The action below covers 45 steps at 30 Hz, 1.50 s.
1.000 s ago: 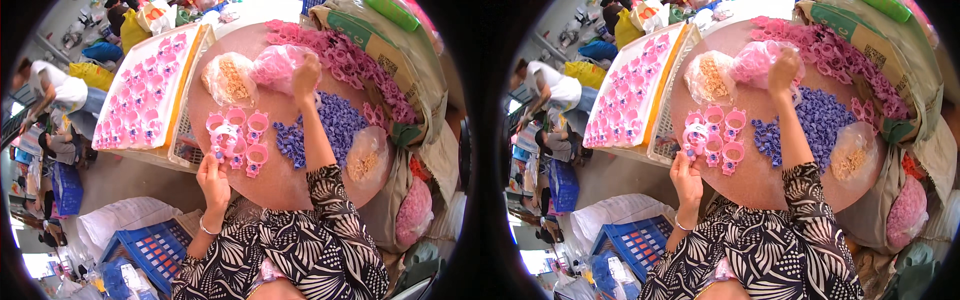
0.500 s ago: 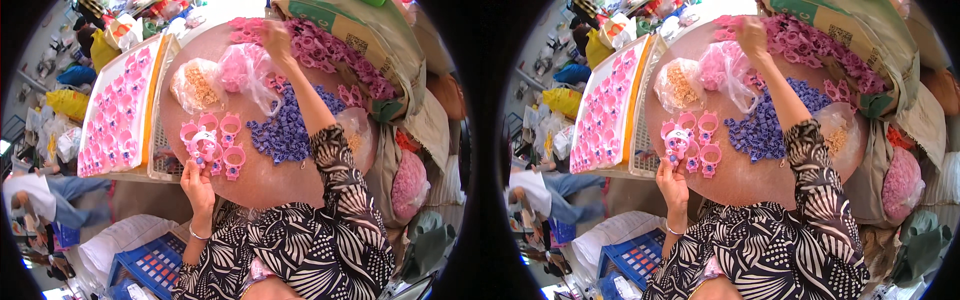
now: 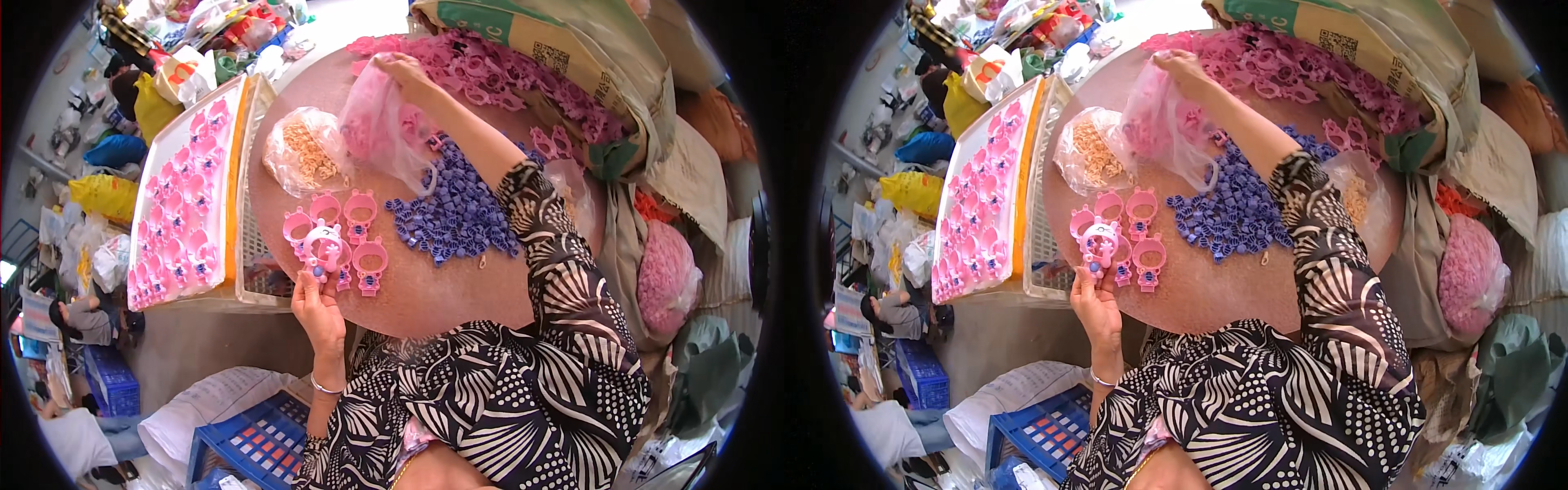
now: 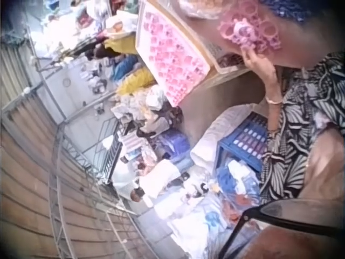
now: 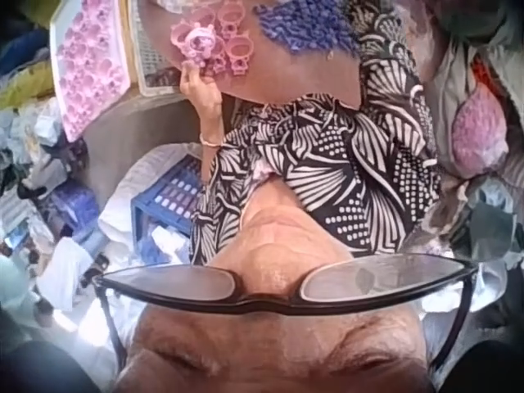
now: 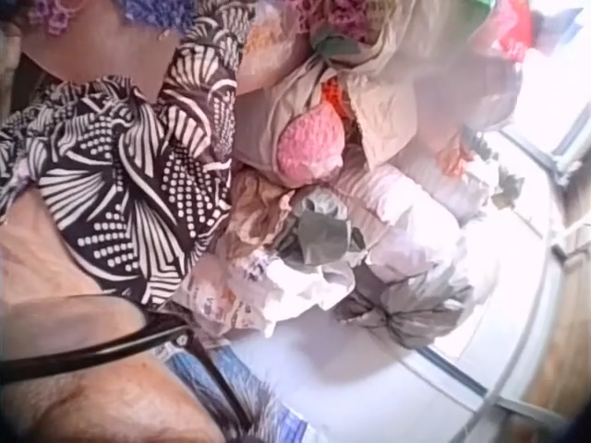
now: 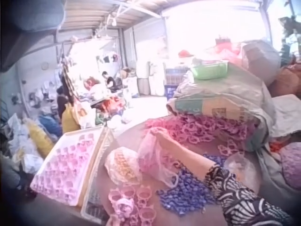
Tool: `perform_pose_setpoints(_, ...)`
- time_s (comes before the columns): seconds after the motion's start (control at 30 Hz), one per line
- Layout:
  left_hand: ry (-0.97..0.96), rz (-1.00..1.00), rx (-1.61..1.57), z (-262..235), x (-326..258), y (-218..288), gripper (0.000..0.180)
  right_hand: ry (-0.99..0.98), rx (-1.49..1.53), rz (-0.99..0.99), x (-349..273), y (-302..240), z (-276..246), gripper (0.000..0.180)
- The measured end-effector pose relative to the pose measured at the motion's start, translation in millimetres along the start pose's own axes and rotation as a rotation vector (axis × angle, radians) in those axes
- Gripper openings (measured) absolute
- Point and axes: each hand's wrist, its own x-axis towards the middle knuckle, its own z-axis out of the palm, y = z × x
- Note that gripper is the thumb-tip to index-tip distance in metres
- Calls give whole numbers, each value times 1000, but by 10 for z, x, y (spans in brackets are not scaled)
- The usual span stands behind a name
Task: Assembling small plastic toy components by attaching small decorative plastic parts to pink rings.
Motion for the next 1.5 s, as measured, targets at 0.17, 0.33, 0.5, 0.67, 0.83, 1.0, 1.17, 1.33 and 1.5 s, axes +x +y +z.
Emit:
perform_pose_setpoints(0.17,-30,-32,-39,5,-26,-34,27,-218,228,12,-823,119,-886,31)
perform_pose_setpoints(0.33,14,-37,-13,-25,-55,40,26,-793,-928,-291,-1281,-35,-1267,47)
perform_pose_setpoints(0.5,-86,-8,-53,-72,-12,-89,26,-99,-1098,-441,-1103,-325,-461,52)
perform_pose_setpoints(0.67,-46,-31,-53,71,-114,5,27,-433,-1517,-462,-1152,21,223,42)
perform_pose_setpoints(0.83,-34,-23,-19,-108,-100,28,28,-210,-855,-337,-744,221,162,29)
perform_pose_setpoints(1.0,17,-21,-49,-100,-75,38,26,30,-706,-514,-342,-332,110,32)
perform_pose_setpoints(1.17,8,-32,-32,-90,-82,-5,27,4,-188,-319,-336,-543,19,33)
perform_pose_setpoints(1.33,-3,-27,-53,-212,-69,-80,29,92,125,-84,-417,-461,-93,32)
perform_pose_setpoints(1.5,27,-57,-25,-145,-102,-32,24,101,505,-199,-565,-938,-203,25)
